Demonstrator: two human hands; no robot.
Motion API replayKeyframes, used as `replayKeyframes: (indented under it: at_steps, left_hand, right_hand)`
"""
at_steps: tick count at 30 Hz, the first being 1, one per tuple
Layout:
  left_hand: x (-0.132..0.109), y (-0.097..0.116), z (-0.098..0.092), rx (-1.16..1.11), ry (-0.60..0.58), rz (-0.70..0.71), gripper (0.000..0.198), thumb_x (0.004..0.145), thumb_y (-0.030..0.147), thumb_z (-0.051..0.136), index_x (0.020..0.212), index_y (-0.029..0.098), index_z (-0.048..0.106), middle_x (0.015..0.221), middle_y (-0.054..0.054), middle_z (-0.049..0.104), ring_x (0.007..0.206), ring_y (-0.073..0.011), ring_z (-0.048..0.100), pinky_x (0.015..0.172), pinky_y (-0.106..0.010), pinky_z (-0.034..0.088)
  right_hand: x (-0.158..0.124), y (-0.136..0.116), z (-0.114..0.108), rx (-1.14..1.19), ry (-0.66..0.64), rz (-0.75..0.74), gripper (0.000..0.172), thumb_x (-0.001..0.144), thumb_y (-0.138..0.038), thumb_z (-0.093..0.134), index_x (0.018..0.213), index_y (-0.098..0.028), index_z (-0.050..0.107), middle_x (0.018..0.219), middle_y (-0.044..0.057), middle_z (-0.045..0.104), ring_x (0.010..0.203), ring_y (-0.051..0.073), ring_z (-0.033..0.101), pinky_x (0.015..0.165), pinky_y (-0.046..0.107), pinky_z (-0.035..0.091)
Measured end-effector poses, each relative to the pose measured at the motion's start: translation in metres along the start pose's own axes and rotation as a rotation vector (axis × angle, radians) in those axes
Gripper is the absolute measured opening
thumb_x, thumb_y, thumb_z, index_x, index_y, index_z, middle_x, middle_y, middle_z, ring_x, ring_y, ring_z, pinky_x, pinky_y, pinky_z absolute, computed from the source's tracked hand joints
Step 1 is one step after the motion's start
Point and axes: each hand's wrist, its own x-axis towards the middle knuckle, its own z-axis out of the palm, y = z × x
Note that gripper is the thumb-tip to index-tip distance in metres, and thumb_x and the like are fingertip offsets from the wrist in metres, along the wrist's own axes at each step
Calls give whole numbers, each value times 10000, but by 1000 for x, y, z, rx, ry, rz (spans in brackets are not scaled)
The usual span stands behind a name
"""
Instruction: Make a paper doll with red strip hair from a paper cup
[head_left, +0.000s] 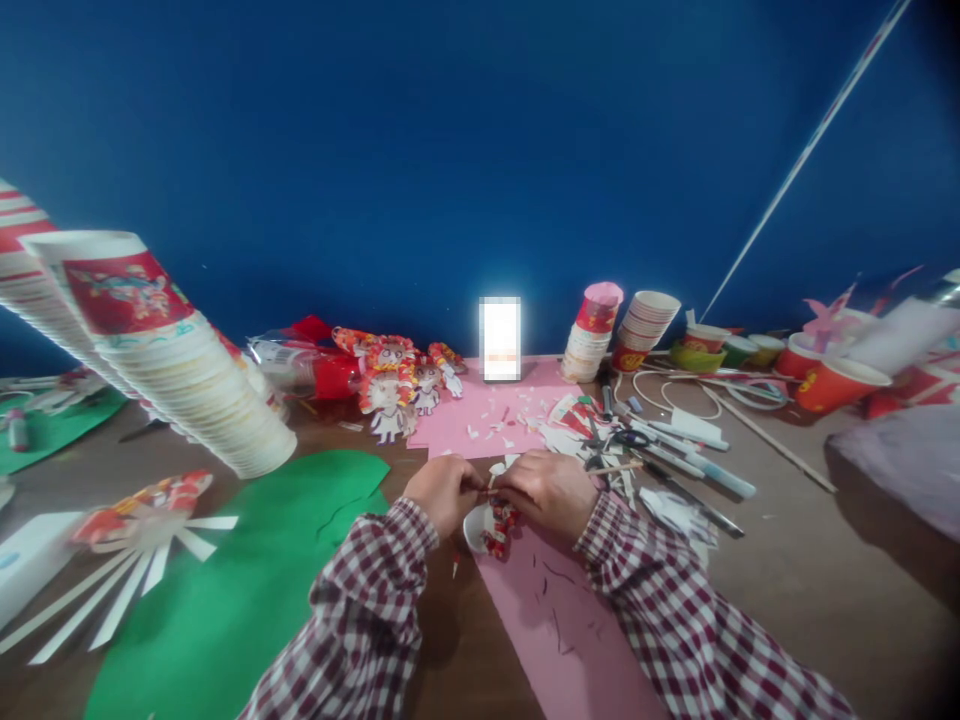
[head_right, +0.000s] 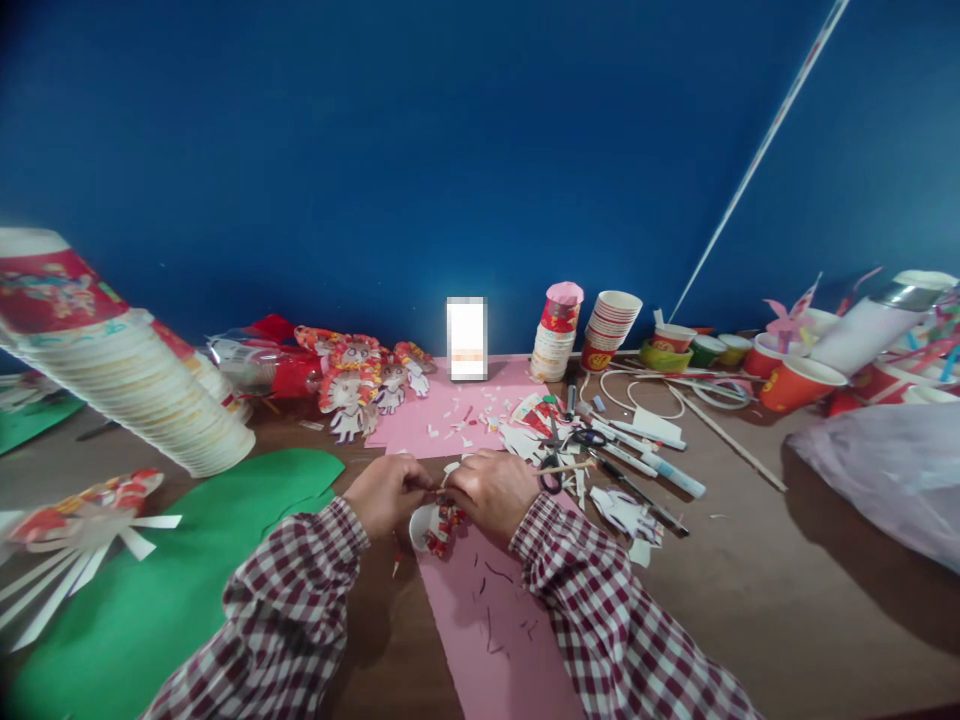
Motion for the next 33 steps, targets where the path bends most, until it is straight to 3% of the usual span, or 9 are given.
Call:
replayKeyframes:
  at_steps: [12,22,33]
  left_hand:
    - [-2,3,-6,-80,4,-90,181,643,310,560,683,173,671,670,-19,651,603,-121,546,533,-203,356]
    - [-2,1,-5,-141,-34,-135,248,632,365,566,689,146,668,599,-8,624,537,-107,504,481,-199,327]
    - [-2,1,-5,-170,-22,-156,246,619,341,573,724,139,668,611,-14,624,542,-111,505,491,-207,344]
  right_hand:
    - [0,-3,4,22,-51,7,270,894,-339,363,1012,-255,591,814,37,606,804,138,519,691,243,350]
    - [1,1,8,108,17,-56,192,858,-266,456,957,-225,615,796,30,623,807,132,534,737,235,378]
    - [2,-1,6,76,42,-74,233,875,-293,419,952,-231,630,756,37,617,747,124,533,693,229,378]
